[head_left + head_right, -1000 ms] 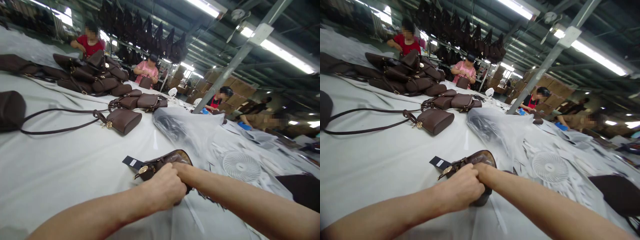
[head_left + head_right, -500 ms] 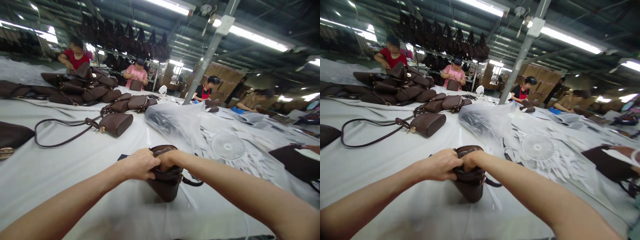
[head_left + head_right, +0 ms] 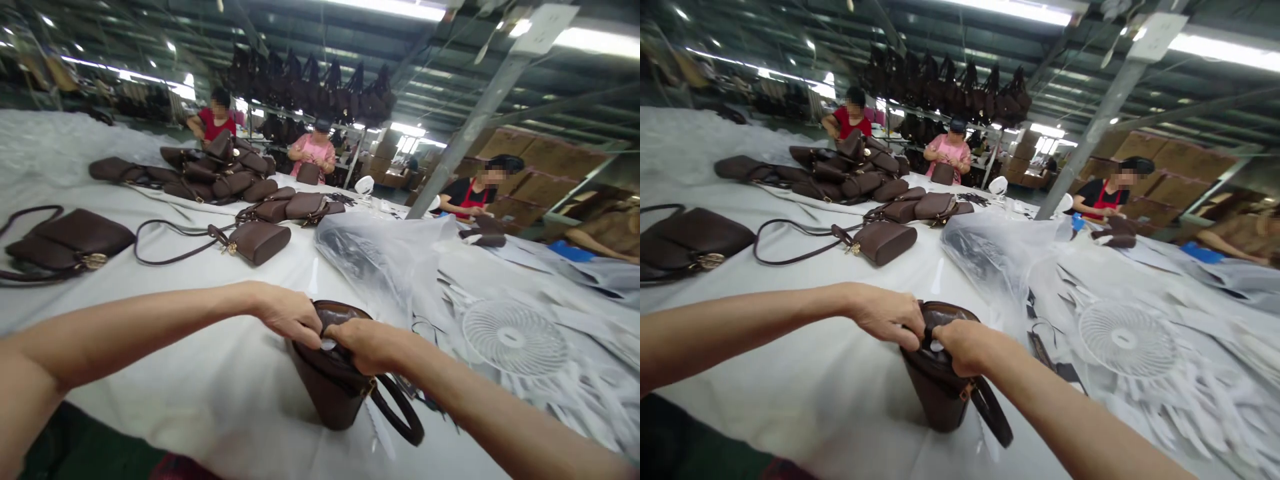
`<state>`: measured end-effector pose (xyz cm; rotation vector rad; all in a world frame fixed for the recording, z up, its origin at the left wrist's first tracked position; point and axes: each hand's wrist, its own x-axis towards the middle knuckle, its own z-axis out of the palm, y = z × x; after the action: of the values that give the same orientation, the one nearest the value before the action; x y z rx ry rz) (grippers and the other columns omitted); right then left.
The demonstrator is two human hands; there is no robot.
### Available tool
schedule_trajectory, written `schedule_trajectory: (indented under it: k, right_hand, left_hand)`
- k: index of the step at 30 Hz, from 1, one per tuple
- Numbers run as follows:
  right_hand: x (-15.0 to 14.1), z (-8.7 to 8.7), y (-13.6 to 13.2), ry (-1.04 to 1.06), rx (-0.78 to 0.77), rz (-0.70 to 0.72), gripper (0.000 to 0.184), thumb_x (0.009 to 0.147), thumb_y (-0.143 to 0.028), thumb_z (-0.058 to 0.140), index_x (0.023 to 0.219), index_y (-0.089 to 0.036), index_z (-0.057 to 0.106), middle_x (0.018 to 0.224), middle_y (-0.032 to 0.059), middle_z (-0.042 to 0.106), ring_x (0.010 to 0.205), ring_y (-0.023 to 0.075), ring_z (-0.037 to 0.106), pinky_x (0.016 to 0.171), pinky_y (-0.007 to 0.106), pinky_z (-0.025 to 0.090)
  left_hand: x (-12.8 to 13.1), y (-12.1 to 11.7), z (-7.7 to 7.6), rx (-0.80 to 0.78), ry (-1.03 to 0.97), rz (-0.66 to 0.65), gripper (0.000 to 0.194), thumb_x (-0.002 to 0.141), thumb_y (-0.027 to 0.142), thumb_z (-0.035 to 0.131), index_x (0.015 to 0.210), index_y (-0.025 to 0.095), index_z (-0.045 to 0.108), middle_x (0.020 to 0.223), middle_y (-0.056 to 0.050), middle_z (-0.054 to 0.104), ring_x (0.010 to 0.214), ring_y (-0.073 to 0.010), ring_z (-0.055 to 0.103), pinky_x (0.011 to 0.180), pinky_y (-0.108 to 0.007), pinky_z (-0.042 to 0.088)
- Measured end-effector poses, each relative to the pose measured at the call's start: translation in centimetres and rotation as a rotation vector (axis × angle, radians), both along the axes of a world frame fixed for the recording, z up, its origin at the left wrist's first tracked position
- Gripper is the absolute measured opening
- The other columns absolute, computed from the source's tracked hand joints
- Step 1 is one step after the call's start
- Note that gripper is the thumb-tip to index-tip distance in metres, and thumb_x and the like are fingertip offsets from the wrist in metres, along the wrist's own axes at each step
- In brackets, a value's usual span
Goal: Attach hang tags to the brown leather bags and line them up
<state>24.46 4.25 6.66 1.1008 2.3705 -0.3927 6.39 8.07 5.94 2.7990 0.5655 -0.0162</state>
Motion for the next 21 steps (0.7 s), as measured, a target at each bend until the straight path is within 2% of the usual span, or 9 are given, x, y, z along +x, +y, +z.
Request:
schedule_trajectory:
  k: [3,4,6,8,10,12,14,18,21]
  right_hand:
    - [0.6,-1.0,-0.3,0.006,0.097,0.005,0.048,0.071,-0.004,0.055,0.117,-0.015,0.059,0.109,0.0161,0.069,0.099,0.0303,0.065,0.075,0.033,0.046]
    - [0.8,-1.3,-0.3,0.035,0.126,0.012,0.046,0.072,-0.003,0.054,0.115,-0.015,0.059,0.109,0.0158,0.068,0.100,0.0299,0.065,0.077,0.033,0.046]
    - [1.4,-1.7,-0.3,0.159,0.158,-0.020,0.039,0.073,-0.002,0.050,0.108,-0.016,0.060,0.105,0.0132,0.068,0.098,0.0271,0.063,0.078,0.032,0.045]
    - [2.1,-1.7,-0.1,0.315,0.104,-0.157,0.035,0.069,-0.002,0.050,0.101,-0.017,0.059,0.094,0.0077,0.067,0.088,0.0221,0.063,0.072,0.029,0.045]
    - [2.6,-1.1,0.1,0.471,-0.045,-0.377,0.041,0.061,0.000,0.053,0.098,-0.018,0.056,0.080,0.0004,0.063,0.074,0.0166,0.060,0.062,0.025,0.044]
    - [2.7,0.2,0.4,0.627,-0.209,-0.599,0.041,0.056,-0.001,0.054,0.093,-0.019,0.054,0.073,-0.0037,0.059,0.065,0.0133,0.058,0.055,0.022,0.045]
    - [2.3,1.8,0.4,0.790,-0.281,-0.733,0.032,0.058,-0.005,0.056,0.086,-0.019,0.053,0.071,-0.0039,0.059,0.062,0.0123,0.058,0.054,0.022,0.047]
    - [0.7,4.1,-0.5,1.024,-0.274,-0.755,0.023,0.065,-0.016,0.059,0.087,-0.019,0.050,0.072,-0.0022,0.062,0.059,0.0116,0.060,0.055,0.023,0.049]
    - [0.0,3.8,-1.5,1.107,-0.233,-0.679,0.025,0.067,-0.021,0.062,0.089,-0.019,0.050,0.087,0.0011,0.064,0.067,0.0129,0.063,0.061,0.025,0.052]
  left_hand:
    - [0.6,0.6,0.1,0.035,-0.042,0.054,0.016,0.089,0.024,0.056,0.078,0.019,0.067,0.073,0.000,0.066,0.066,-0.0133,0.055,0.063,-0.022,0.040]
    - [0.9,0.8,-0.3,0.113,-0.070,0.118,0.012,0.086,0.027,0.061,0.081,0.018,0.067,0.079,-0.002,0.066,0.073,-0.0155,0.057,0.065,-0.023,0.041]
    - [1.5,0.9,-1.4,0.209,-0.091,0.215,0.018,0.079,0.033,0.071,0.088,0.017,0.069,0.092,-0.007,0.064,0.085,-0.0200,0.058,0.070,-0.026,0.043]
    - [1.9,0.8,-2.5,0.199,-0.092,0.253,0.023,0.076,0.036,0.074,0.089,0.017,0.071,0.097,-0.009,0.061,0.091,-0.0222,0.057,0.074,-0.027,0.044]
    - [2.1,0.4,-3.0,0.182,-0.107,0.264,0.019,0.076,0.032,0.074,0.088,0.017,0.072,0.097,-0.009,0.059,0.093,-0.0220,0.057,0.077,-0.028,0.045]
    - [2.1,-0.1,-3.0,0.213,-0.149,0.249,0.017,0.077,0.025,0.071,0.090,0.016,0.071,0.095,-0.008,0.059,0.092,-0.0219,0.056,0.079,-0.029,0.044]
    - [2.2,-0.6,-2.9,0.231,-0.234,0.231,0.021,0.076,0.023,0.071,0.096,0.015,0.069,0.095,-0.008,0.061,0.092,-0.0219,0.056,0.081,-0.030,0.044]
    - [2.6,-1.0,-3.8,0.123,-0.414,0.164,0.024,0.078,0.033,0.072,0.096,0.018,0.068,0.098,-0.004,0.063,0.097,-0.0211,0.056,0.086,-0.030,0.044]
    - [3.0,-0.9,-5.1,0.043,-0.484,0.226,0.011,0.085,0.026,0.062,0.086,0.016,0.066,0.094,-0.003,0.064,0.090,-0.0181,0.057,0.081,-0.028,0.045]
